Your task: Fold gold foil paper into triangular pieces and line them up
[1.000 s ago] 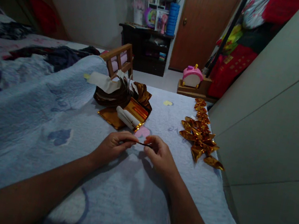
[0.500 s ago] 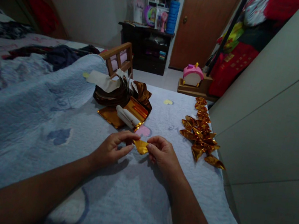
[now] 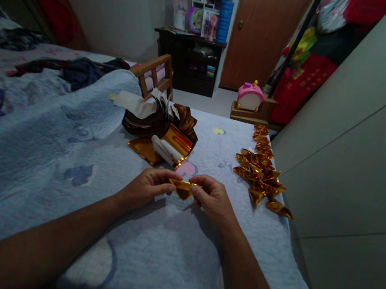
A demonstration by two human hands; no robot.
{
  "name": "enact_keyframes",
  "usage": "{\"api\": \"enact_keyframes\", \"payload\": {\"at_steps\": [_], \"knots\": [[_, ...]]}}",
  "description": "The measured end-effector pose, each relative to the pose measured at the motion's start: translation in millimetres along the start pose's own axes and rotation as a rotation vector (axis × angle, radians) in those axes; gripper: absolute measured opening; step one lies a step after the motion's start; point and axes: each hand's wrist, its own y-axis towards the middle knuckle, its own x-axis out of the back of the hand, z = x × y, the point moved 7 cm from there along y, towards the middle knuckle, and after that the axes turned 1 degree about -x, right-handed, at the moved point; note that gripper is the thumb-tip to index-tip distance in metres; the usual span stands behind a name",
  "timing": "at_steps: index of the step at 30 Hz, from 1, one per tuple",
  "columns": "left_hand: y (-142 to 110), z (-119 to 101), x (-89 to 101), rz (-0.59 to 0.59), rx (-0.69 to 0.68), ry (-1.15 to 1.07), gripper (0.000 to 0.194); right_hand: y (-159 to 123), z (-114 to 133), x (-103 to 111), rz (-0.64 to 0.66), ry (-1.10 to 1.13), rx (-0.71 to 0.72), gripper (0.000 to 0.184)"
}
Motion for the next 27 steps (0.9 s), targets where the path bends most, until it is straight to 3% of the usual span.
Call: {"api": "enact_keyframes", "payload": {"at_steps": [10,16,27], "knots": [[-1.1,-4.5,-0.8,-0.015,0.072,-0.092,0.035,-1.7,-3.1,-4.5,0.036,0.019,-0.068,0.03],[-0.3,-1.9,-3.0,0.008,0.092,-0.133,0.033,-1.6,-1.5,-4.9,0.051,0.03,-0.029,0.026],[0.9,-13.6,-0.4,0.001,-0.051,-0.028,0.027,-1.5,-4.8,-7.4,0.085,0.076,-0.053,0.031]]}}
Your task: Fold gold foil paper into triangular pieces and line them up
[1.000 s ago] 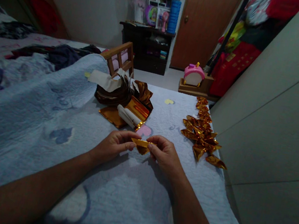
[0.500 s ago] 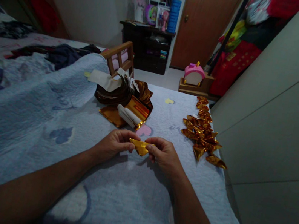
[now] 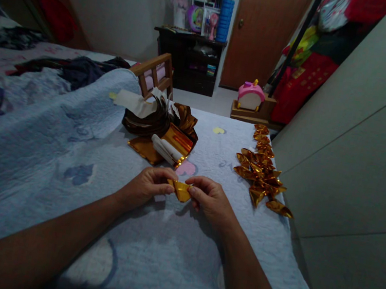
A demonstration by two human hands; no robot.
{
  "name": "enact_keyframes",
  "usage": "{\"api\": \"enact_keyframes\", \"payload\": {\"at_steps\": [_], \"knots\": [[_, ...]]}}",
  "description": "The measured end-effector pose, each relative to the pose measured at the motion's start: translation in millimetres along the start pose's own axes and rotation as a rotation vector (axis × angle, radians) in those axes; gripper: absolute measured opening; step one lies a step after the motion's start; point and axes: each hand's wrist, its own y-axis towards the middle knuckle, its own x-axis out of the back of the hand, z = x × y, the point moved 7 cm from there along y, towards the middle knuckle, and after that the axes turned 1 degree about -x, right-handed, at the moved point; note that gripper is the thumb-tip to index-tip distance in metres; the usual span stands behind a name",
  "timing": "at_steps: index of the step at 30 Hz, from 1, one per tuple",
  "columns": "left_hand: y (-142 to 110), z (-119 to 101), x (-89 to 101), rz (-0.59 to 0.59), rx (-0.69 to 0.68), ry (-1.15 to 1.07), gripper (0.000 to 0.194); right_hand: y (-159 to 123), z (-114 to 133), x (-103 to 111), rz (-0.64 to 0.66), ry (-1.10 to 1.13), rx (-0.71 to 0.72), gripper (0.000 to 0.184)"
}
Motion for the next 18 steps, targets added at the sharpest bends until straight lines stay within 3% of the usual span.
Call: {"api": "enact_keyframes", "payload": {"at_steps": [3,11,18], "knots": [[0.0,-3.7,-0.8,-0.003,-0.035,0.016,0.029,-0.2,0.6,-2.1,0.03,0.0,0.0,0.032],[-1.1,11.6,-0.2,-0.038,0.12,-0.156,0.033,-3.7,-1.1,-6.1,0.105,0.092,-0.028,0.035],[0.9,18.9,1.6,-0.054,0.127,-0.31,0.039,-5.5,-1.2,-6.6,0.122,0.242,-0.073,0.039]]}}
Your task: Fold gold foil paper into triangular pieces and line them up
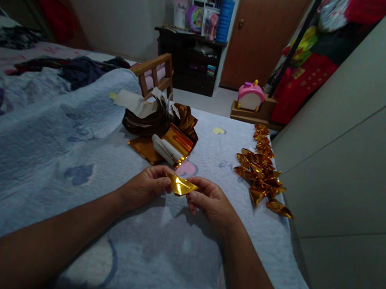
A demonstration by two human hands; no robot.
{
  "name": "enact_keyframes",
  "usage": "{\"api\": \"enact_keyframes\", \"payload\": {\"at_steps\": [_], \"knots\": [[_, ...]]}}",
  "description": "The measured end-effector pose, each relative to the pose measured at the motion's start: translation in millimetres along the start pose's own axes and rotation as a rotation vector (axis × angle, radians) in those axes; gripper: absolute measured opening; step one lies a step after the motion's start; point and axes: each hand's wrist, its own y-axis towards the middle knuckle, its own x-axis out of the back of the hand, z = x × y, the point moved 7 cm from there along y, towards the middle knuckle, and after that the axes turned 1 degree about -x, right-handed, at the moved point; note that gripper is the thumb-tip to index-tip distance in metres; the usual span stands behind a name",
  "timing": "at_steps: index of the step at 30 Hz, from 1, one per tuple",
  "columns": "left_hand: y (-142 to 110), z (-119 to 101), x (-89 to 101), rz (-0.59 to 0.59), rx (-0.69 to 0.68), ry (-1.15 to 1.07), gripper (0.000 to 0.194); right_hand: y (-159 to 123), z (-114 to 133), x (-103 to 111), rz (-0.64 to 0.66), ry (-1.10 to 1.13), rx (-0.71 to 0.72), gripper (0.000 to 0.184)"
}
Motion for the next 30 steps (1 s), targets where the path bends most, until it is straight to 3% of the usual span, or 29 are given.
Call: {"api": "enact_keyframes", "payload": {"at_steps": [12,20,30], "knots": [[-0.4,2.0,0.5,-0.01,0.039,-0.054,0.043,2.7,-4.4,-1.3,0.033,0.139,-0.014,0.037],[-0.1,0.0,-3.7,0.042,0.023,-0.069,0.037,6.7,-8.6,2.6,0.03,0.108,0.011,0.03],[-0.1,3.3,0.5,0.025,0.046,-0.052,0.038,5.2,-4.8,6.3,0.004,0.042,0.03,0.032]]}}
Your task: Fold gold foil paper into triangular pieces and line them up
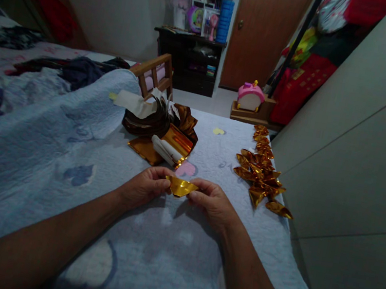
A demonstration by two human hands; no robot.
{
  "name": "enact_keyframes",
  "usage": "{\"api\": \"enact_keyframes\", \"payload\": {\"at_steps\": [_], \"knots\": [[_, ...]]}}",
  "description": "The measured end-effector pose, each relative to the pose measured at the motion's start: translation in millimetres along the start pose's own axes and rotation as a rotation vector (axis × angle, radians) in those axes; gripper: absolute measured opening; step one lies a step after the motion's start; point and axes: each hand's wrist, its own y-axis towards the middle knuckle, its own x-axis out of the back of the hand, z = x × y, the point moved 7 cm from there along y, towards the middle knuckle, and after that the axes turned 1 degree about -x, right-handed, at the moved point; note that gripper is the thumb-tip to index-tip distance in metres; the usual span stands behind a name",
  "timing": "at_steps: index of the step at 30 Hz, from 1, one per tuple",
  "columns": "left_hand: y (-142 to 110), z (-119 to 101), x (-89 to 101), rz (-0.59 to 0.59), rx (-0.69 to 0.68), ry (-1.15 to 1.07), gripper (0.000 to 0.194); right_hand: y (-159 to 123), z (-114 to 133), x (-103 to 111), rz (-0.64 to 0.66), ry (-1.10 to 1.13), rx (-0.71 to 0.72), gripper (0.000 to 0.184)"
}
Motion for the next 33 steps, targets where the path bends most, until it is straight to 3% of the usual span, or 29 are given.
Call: {"api": "enact_keyframes", "payload": {"at_steps": [33], "knots": [[0.0,4.9,-1.1,0.039,0.018,0.042,0.037,2.2,-2.8,-1.9,0.028,0.026,0.023,0.029]]}}
